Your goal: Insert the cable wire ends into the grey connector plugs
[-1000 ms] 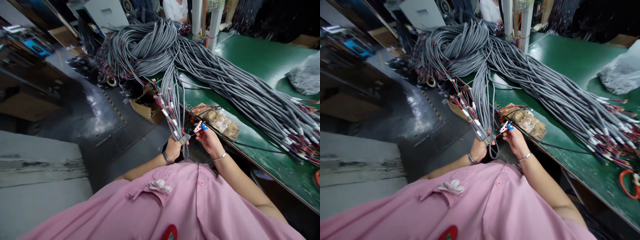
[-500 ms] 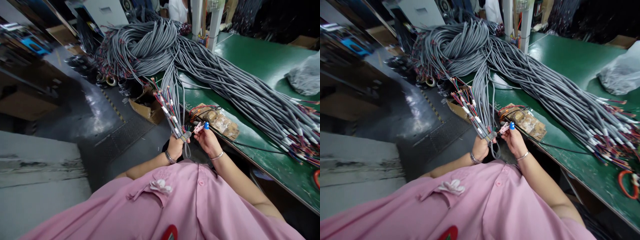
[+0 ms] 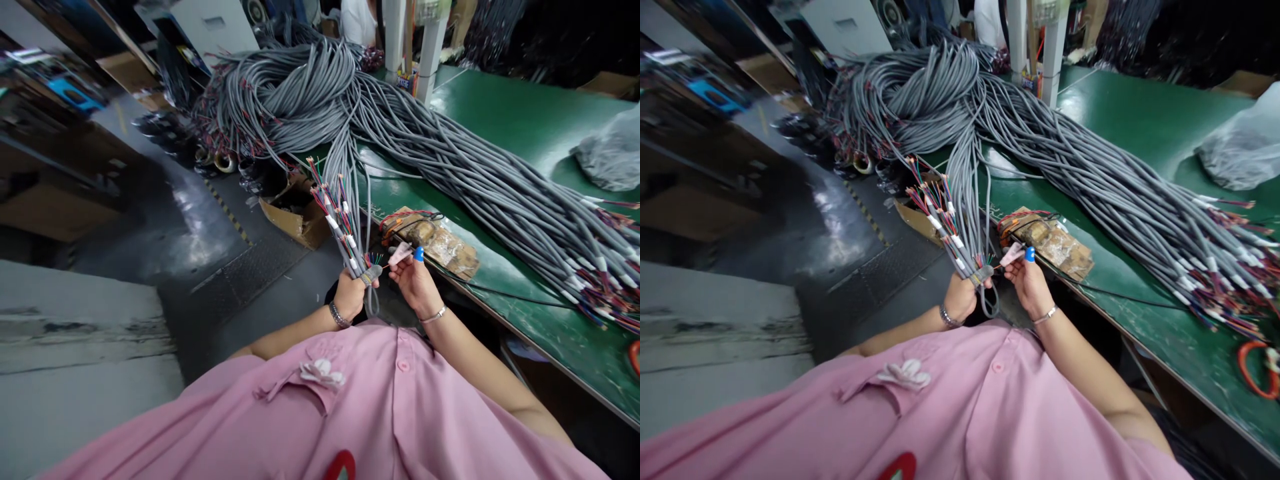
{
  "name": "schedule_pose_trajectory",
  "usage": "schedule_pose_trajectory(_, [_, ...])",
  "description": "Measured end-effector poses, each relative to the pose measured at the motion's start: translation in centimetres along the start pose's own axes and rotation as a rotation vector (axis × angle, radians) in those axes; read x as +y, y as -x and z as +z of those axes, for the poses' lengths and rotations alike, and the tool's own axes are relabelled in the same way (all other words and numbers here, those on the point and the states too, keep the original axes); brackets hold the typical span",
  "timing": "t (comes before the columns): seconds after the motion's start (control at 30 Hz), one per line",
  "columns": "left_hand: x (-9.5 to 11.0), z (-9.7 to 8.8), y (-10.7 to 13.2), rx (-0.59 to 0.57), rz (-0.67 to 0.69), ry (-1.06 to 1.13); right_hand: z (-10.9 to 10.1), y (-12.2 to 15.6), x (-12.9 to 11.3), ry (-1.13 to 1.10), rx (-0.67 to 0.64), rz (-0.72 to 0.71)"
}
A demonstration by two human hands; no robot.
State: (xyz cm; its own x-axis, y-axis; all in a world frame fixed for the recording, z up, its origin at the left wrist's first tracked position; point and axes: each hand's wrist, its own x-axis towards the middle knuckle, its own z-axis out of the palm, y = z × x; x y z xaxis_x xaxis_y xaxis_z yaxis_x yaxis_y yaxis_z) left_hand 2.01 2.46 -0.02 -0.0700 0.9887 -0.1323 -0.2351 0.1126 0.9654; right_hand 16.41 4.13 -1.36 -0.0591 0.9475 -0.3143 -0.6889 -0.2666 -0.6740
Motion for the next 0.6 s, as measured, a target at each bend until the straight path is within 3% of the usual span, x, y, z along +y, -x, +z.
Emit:
schedule_pose_trajectory(0.2, [0.1,-0.8,0.0,-0.095,-0.055,0.072,-1.7,0.4,0.0,0.065,0.022,-0.042])
schedule_pose_trajectory(0.37, [0.3,-0.9,-0.1,-0.15,-0.092,0.119,-2.5,1.6,-0.4,0.259,-0.002,-0.129])
schedule_pose_trajectory(0.5, [0.4,-1.2,-0.2,-0.19,-0.081,0.097,-2.3,3.3,-1.1,0.505,-0.034,-0.213])
schedule_pose_trajectory(0.6, [0.5,-1.5,-0.1,-0.237,-0.084,0.055,-1.1,4.7,-1.8,0.666,-0.145,-0.272])
